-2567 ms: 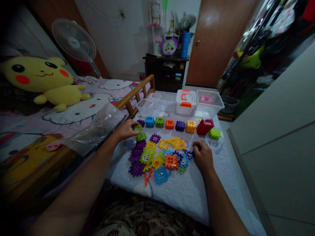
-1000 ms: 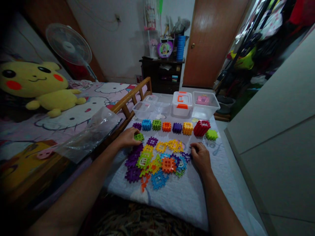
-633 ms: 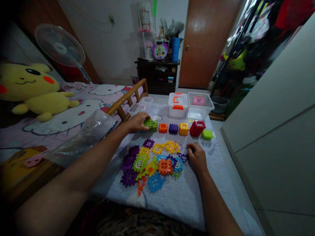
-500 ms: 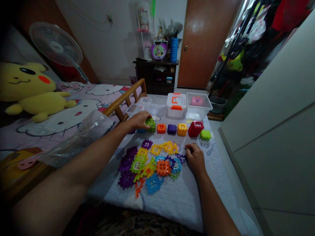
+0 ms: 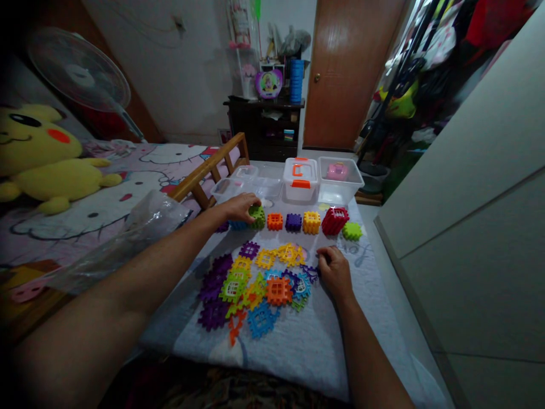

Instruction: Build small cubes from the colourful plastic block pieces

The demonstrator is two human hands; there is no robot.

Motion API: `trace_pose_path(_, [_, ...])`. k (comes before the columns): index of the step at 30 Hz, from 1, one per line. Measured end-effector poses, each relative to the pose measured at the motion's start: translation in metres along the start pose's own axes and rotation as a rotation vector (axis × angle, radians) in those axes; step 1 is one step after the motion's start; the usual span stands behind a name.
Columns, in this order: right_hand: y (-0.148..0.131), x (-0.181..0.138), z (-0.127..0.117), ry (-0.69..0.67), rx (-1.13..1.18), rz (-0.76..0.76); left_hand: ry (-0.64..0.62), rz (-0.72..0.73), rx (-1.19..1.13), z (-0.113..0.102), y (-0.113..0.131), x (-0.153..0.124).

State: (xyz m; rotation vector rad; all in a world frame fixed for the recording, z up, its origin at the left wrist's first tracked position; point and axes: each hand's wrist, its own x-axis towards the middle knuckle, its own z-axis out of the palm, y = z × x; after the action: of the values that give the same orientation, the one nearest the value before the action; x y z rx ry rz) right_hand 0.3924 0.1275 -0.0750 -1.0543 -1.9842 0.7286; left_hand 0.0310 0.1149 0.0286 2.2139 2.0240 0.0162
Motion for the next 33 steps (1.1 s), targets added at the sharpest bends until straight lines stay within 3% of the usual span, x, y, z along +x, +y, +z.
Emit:
trace_pose_path(26, [-0.001,0.0,-0.001,0.004,-0.003,-0.001,-0.065,-0.017,0.08,0.006,-0.001,0.003])
trace_pose_path(29, [-0.001,0.0,-0.001,0.003,-0.003,-0.004,-0.009,0.013,0.077,0.001,0.001,-0.002])
trace_pose_path(33, [0.0,0.0,-0.001,0.003,-0.009,-0.008,0.185,0.072,0.043,-0.008,0.009,-0.027])
